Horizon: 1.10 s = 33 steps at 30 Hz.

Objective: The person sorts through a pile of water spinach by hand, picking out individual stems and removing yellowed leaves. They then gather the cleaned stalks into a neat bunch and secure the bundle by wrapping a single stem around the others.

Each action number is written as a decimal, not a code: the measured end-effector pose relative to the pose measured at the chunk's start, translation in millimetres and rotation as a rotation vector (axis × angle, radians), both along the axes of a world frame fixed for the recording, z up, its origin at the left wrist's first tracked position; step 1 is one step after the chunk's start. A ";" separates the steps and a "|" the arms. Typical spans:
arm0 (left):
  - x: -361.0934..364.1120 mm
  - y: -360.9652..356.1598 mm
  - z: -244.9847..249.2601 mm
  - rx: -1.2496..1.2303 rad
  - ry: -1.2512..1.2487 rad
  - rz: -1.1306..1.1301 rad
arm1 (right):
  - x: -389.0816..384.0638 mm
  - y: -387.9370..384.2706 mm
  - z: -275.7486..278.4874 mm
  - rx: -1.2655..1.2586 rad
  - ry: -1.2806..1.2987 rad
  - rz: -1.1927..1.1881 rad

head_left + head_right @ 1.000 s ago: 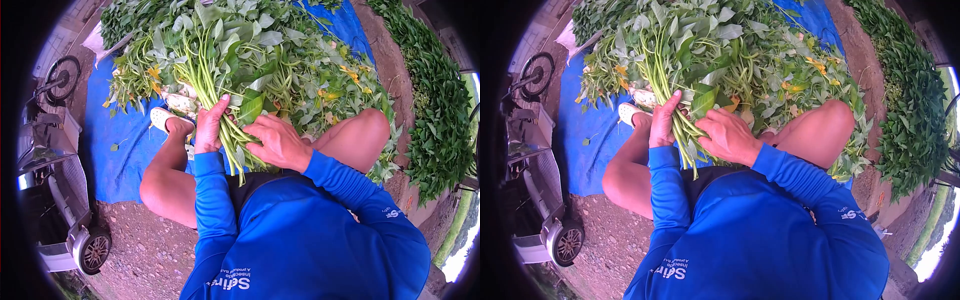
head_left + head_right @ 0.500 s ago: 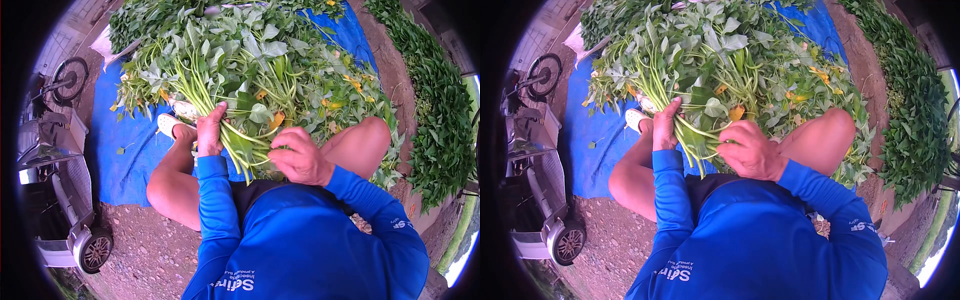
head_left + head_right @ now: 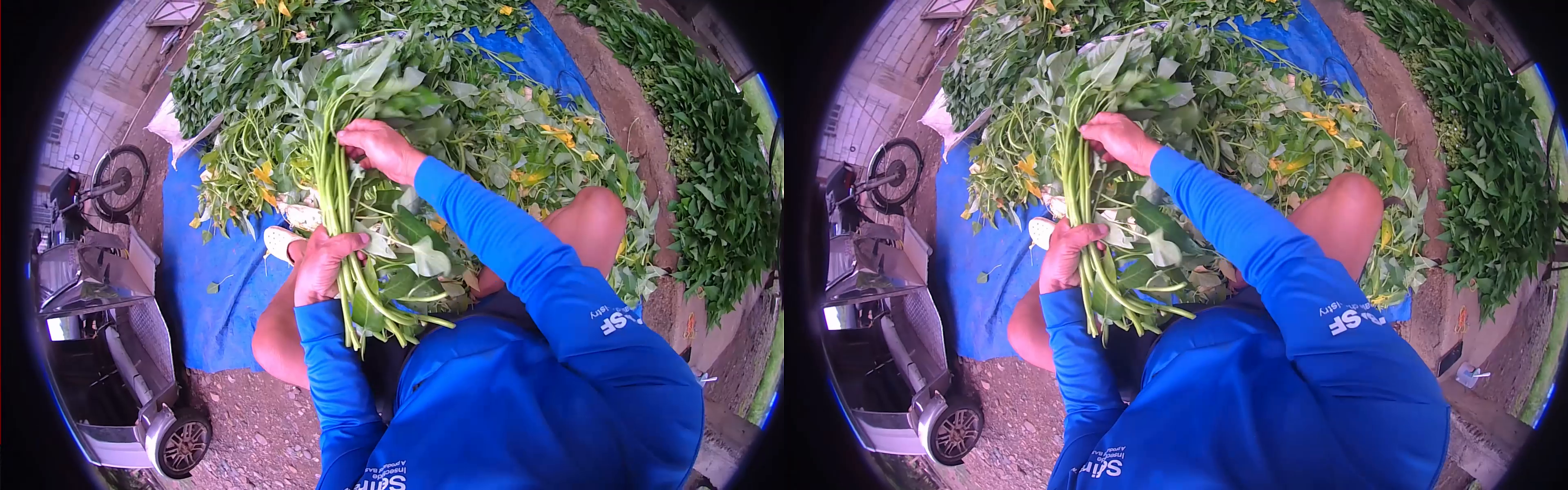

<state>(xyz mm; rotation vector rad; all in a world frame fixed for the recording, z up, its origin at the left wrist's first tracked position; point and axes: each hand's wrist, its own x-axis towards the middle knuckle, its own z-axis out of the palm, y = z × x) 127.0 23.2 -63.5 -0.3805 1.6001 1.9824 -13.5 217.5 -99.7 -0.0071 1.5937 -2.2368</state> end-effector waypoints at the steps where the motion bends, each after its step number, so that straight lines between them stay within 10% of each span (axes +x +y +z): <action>1: 1.5 -8.2 -2.8 -0.023 0.087 0.115 | -9.4 8.2 6.4 -0.019 -0.001 0.137; 4: 9.8 -50.0 7.9 -0.081 0.156 0.264 | -47.1 50.7 20.6 0.075 0.090 0.042; 6: 12.5 -79.0 1.6 -0.092 0.146 0.382 | -40.1 75.0 34.6 0.594 0.213 -0.151; 10: 8.8 -89.7 -15.9 -0.049 0.199 0.605 | 2.4 87.3 -60.9 1.132 0.439 0.184; 17: 4.9 -79.1 -37.7 0.045 0.164 0.744 | 23.6 61.6 -140.8 1.584 0.700 0.041; 24: 3.8 -67.7 -46.4 -0.050 0.193 0.625 | -22.1 72.7 -29.6 1.329 0.221 0.223; 33: -6.0 -32.5 -37.4 0.026 0.269 0.618 | 1.1 137.9 124.4 0.529 -0.084 -0.098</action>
